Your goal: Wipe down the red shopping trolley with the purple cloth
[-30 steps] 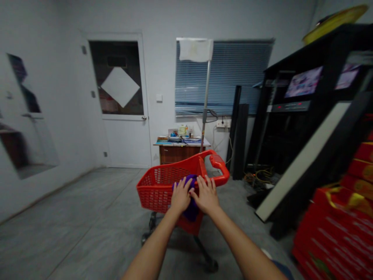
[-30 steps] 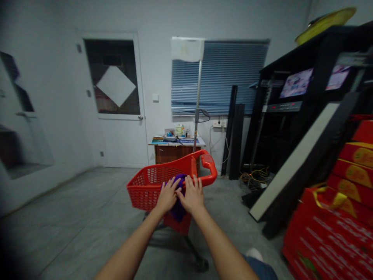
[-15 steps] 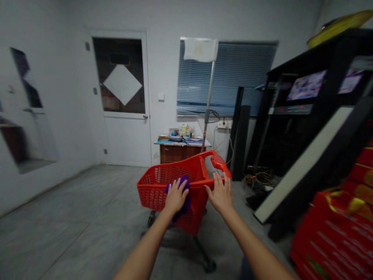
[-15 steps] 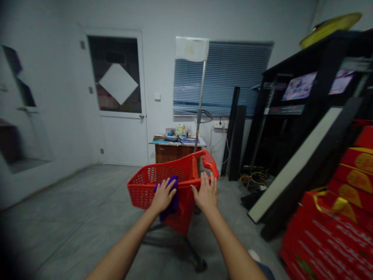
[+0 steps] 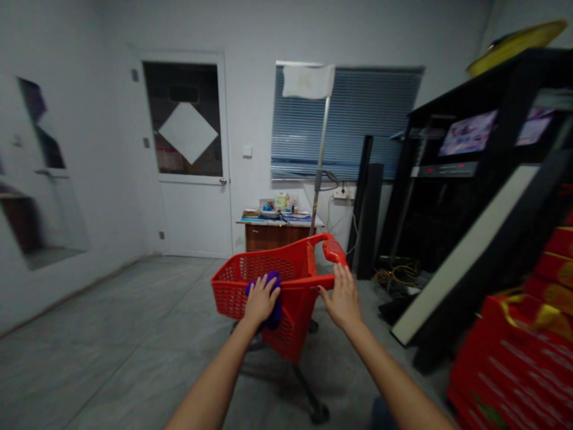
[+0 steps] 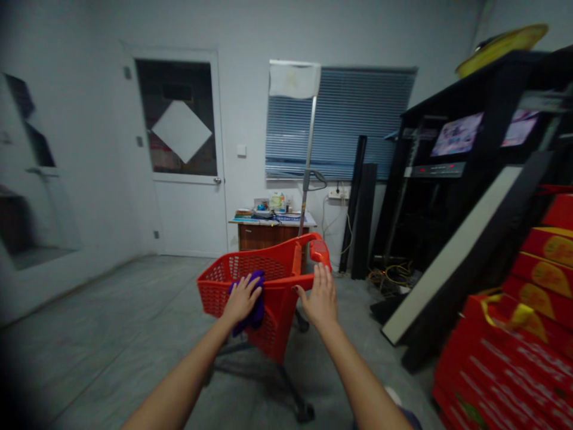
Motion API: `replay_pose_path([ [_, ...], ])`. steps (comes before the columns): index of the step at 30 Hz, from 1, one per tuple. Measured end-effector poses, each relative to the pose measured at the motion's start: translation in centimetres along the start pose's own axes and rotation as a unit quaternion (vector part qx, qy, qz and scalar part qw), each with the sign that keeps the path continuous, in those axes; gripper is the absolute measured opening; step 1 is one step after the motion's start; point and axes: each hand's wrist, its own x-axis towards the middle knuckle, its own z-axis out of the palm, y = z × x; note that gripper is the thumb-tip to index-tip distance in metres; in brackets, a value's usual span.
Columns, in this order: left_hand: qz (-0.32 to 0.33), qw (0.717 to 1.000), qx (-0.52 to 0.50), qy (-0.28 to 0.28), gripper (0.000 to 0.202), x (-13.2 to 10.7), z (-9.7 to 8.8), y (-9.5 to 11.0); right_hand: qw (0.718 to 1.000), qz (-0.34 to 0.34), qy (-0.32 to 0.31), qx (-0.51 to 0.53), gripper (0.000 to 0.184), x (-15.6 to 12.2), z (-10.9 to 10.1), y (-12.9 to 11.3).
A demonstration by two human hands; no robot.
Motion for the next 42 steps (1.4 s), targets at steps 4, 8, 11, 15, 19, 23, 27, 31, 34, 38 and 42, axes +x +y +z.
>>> replay_pose_path([
  [4, 0.037, 0.999, -0.039, 0.004, 0.055, -0.3, -0.4, 4.1, 0.999, 0.009, 0.033, 0.012, 0.087, -0.7, 0.9, -1.9],
  [8, 0.085, 0.994, -0.071, 0.019, 0.056, -0.4, -1.0, 6.7, 0.999, -0.025, 0.042, 0.017, 0.085, -1.3, 0.8, -2.9],
  [11, 0.079, 0.995, -0.062, 0.019, 0.053, -0.1, -1.3, 4.8, 0.998, -0.047, 0.022, 0.026, 0.077, -1.1, 0.5, -2.2],
  [15, 0.014, 0.999, -0.049, 0.006, 0.05, 0.6, -1.3, 0.9, 0.998, -0.025, 0.018, 0.052, 0.072, -0.6, 0.6, -1.4],
  [19, -0.001, 0.997, -0.073, 0.02, 0.051, 0.7, -1.5, 1.5, 0.997, -0.013, 0.026, 0.071, 0.076, -0.6, 1.3, -2.7],
  [23, 0.058, 0.992, -0.1, 0.047, 0.054, 0.1, -2.1, 4.9, 0.997, -0.008, 0.027, 0.075, 0.077, -1.0, 1.6, -4.6],
  [27, 0.09, 0.99, -0.097, 0.051, 0.049, 0.2, -2.8, 4.8, 0.995, -0.035, 0.0, 0.09, 0.068, -0.3, 1.5, -3.9],
  [31, 0.03, 0.997, -0.07, 0.034, 0.047, 0.8, -3.0, 1.5, 0.992, -0.042, -0.05, 0.11, 0.058, 1.9, 1.8, -1.6],
  [34, 0.0, 0.997, -0.069, 0.034, 0.048, 0.7, -2.7, 0.6, 0.988, -0.051, -0.091, 0.118, 0.057, 3.0, 2.7, -0.9],
  [38, 0.063, 0.992, -0.089, 0.069, 0.049, -0.4, -2.5, 2.8, 0.99, -0.032, -0.07, 0.115, 0.063, 2.9, 3.9, -1.8],
  [42, 0.107, 0.987, -0.088, 0.085, 0.048, -1.0, -2.7, 4.3, 0.993, -0.025, -0.044, 0.104, 0.063, 2.0, 4.0, -2.9],
])
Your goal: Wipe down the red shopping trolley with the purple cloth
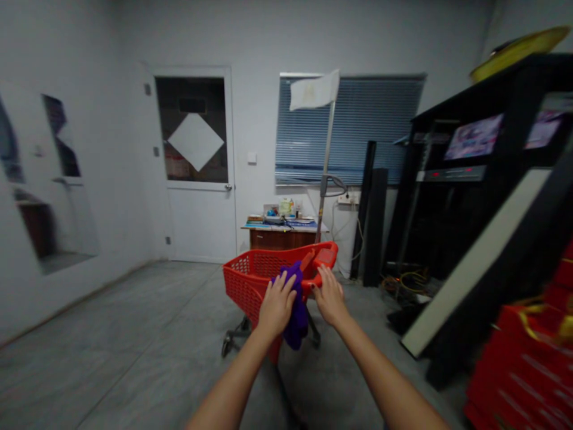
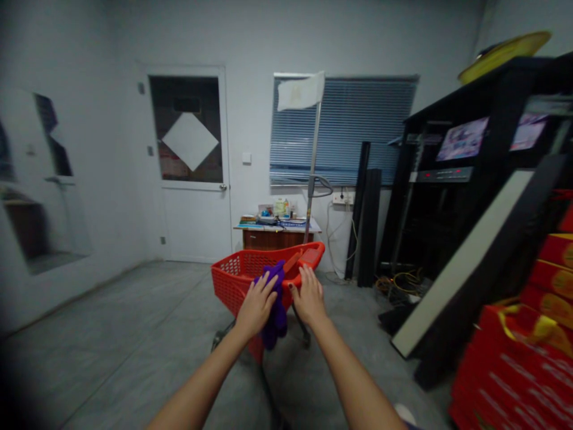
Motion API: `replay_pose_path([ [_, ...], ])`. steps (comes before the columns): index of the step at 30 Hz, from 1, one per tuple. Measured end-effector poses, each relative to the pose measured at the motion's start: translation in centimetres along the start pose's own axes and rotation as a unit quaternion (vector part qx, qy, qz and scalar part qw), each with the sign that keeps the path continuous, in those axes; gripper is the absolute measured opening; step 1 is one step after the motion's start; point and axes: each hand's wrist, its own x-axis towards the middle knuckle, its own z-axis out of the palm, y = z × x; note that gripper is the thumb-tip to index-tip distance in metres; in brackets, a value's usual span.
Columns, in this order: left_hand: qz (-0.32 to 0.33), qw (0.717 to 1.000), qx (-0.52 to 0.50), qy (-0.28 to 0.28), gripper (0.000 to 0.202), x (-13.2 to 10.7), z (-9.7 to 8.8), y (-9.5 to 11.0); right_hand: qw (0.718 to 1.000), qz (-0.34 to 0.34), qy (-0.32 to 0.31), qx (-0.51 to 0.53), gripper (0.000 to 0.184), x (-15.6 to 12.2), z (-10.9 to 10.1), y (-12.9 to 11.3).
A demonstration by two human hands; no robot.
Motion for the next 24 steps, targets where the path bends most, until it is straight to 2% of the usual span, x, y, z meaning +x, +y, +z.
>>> replay_pose_path([
  [5, -0.044, 0.999, -0.014, 0.008, 0.046, 0.6, 0.0, -2.0, 0.999, 0.021, 0.038, -0.009, 0.066, -1.4, -0.3, -2.3],
  [9, -0.074, 0.996, -0.048, 0.011, 0.045, 1.0, -0.3, -3.6, 0.998, 0.044, 0.042, -0.015, 0.074, -2.2, -0.2, -5.0],
  [12, -0.095, 0.993, -0.07, -0.002, 0.045, 0.9, -1.1, -3.6, 0.998, 0.05, 0.033, -0.007, 0.08, -2.6, 0.0, -6.9],
  [15, -0.057, 0.995, -0.085, 0.0, 0.045, 0.5, -2.2, -2.5, 0.999, 0.047, 0.021, 0.004, 0.083, -2.9, 0.1, -8.0],
  [19, 0.0, 0.996, -0.091, -0.005, 0.042, 0.2, -3.4, -2.2, 1.0, -0.002, -0.02, 0.001, 0.073, -2.8, -0.9, -7.2],
  [21, -0.015, 0.995, -0.1, -0.012, 0.042, 0.4, -3.9, -3.2, 0.998, -0.035, -0.044, -0.005, 0.067, -2.2, -1.9, -5.8],
  [24, -0.061, 0.991, -0.12, -0.02, 0.044, 1.0, -4.3, -5.3, 0.999, -0.014, -0.039, -0.026, 0.065, -0.9, -3.0, -3.7],
])
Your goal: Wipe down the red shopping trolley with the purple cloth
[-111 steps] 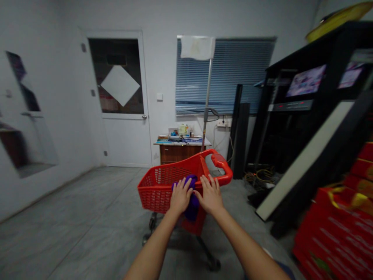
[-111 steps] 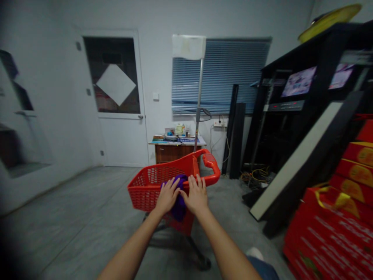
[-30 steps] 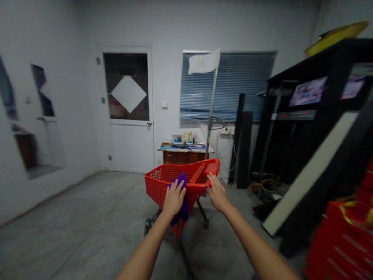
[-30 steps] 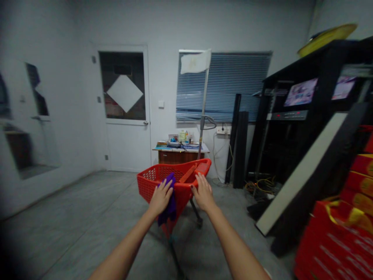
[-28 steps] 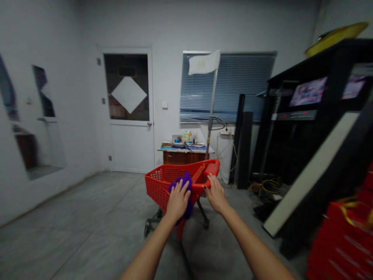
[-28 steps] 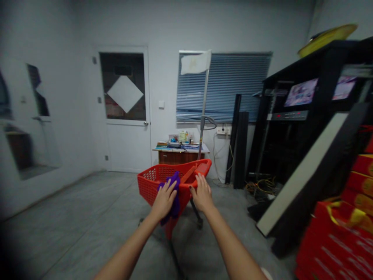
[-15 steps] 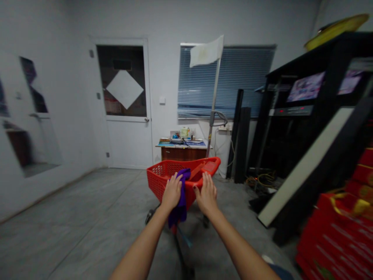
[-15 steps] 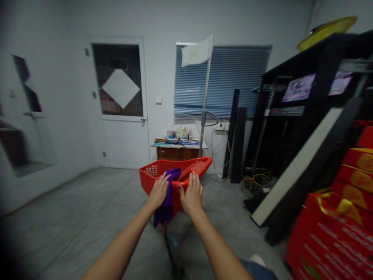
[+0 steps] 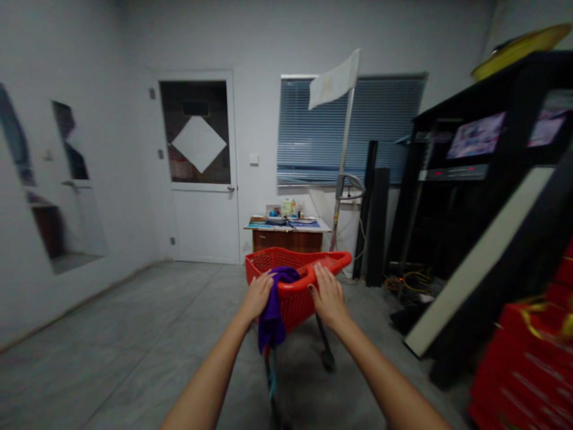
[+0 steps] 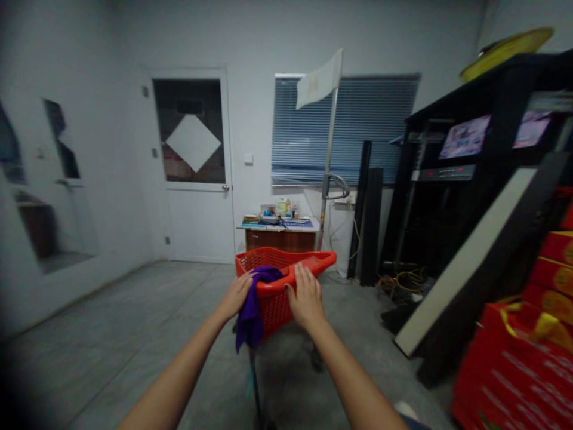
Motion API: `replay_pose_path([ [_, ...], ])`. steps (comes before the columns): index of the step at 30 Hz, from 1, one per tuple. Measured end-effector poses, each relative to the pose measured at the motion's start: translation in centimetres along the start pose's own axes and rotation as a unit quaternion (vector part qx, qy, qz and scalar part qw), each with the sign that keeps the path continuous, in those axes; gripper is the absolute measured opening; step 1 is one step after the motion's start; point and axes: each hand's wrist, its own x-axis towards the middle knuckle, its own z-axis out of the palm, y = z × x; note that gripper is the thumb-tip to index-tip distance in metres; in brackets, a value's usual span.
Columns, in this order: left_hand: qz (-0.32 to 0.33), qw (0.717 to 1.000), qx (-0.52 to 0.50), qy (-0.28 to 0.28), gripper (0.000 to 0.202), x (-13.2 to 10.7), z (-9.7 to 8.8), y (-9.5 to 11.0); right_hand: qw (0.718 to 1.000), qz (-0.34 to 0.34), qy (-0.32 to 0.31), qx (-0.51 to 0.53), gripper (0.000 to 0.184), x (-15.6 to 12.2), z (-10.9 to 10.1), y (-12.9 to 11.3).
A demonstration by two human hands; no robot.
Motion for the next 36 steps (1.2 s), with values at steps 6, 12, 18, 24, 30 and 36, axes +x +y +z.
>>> replay_pose_path([
  [6, 0.001, 0.999, 0.036, 0.019, 0.043, -0.4, -0.3, 1.2, 0.999, 0.022, 0.034, -0.005, 0.072, 0.4, 1.7, 0.7],
  [12, 0.08, 0.98, 0.176, 0.043, 0.039, -1.7, -0.1, 6.3, 0.999, 0.024, 0.036, -0.017, 0.069, -0.1, 1.8, -0.8],
  [18, 0.052, 0.983, 0.16, 0.071, 0.043, -2.2, -1.1, 3.8, 0.999, 0.02, 0.019, -0.044, 0.061, 1.0, 0.5, 1.6],
  [24, 0.004, 0.959, 0.242, 0.144, 0.043, -2.7, 0.6, 5.0, 0.998, 0.042, 0.032, -0.035, 0.068, 0.5, 1.4, 0.1],
  [30, 0.021, 0.959, 0.265, 0.096, 0.044, -1.8, 1.6, 7.1, 0.999, -0.001, 0.031, -0.032, 0.06, 0.4, 0.9, -0.2],
  [36, 0.008, 0.964, 0.239, 0.112, 0.042, -2.5, -1.8, 3.7, 0.999, 0.006, 0.018, -0.047, 0.055, 0.8, 0.0, 3.6],
])
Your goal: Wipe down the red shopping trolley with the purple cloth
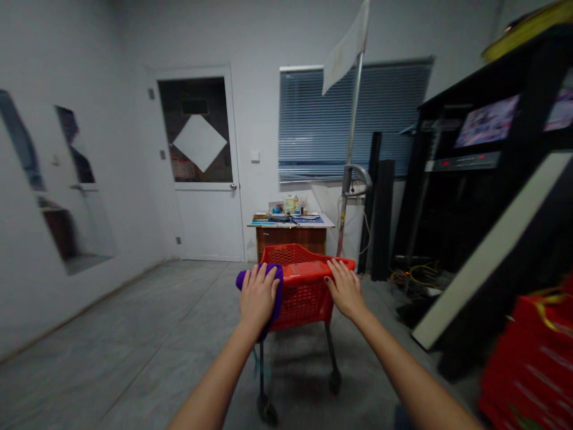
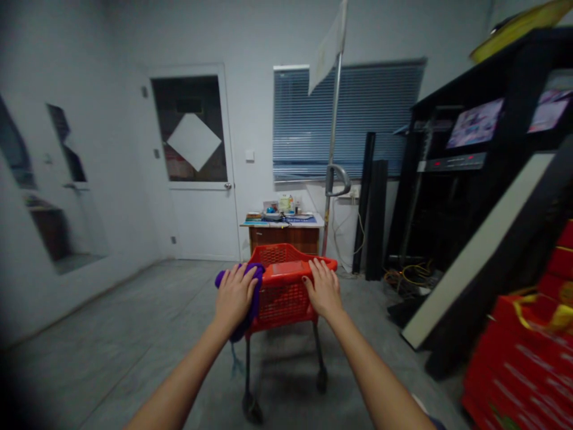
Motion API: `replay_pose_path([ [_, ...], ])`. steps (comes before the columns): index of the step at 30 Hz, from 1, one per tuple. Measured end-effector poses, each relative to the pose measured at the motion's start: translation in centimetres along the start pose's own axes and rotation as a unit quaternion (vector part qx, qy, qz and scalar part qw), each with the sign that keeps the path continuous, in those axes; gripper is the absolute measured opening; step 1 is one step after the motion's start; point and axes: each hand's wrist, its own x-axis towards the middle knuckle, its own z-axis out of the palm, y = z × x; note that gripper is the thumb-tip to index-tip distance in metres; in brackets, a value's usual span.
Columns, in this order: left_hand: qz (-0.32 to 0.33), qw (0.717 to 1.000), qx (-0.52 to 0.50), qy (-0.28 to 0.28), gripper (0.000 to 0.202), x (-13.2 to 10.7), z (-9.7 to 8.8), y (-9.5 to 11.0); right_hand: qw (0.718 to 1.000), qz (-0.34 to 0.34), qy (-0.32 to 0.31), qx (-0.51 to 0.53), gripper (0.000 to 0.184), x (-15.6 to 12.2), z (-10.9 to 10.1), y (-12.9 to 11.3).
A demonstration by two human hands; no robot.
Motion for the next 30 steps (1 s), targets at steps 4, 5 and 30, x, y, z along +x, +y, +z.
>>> replay_pose_path([
  [4, -0.05, 0.999, 0.012, 0.019, 0.045, 0.2, 0.7, 0.9, 1.0, -0.017, 0.009, 0.001, 0.064, -0.7, 0.5, -0.8],
  [5, -0.051, 0.998, 0.012, 0.019, 0.046, 0.4, 1.1, 1.8, 1.0, -0.01, 0.013, -0.001, 0.066, -0.8, 0.6, -1.3],
  [30, 0.084, 0.995, 0.001, -0.055, 0.042, 3.7, 2.2, 5.3, 0.999, -0.026, 0.039, 0.008, 0.054, -1.1, 0.2, -2.2],
])
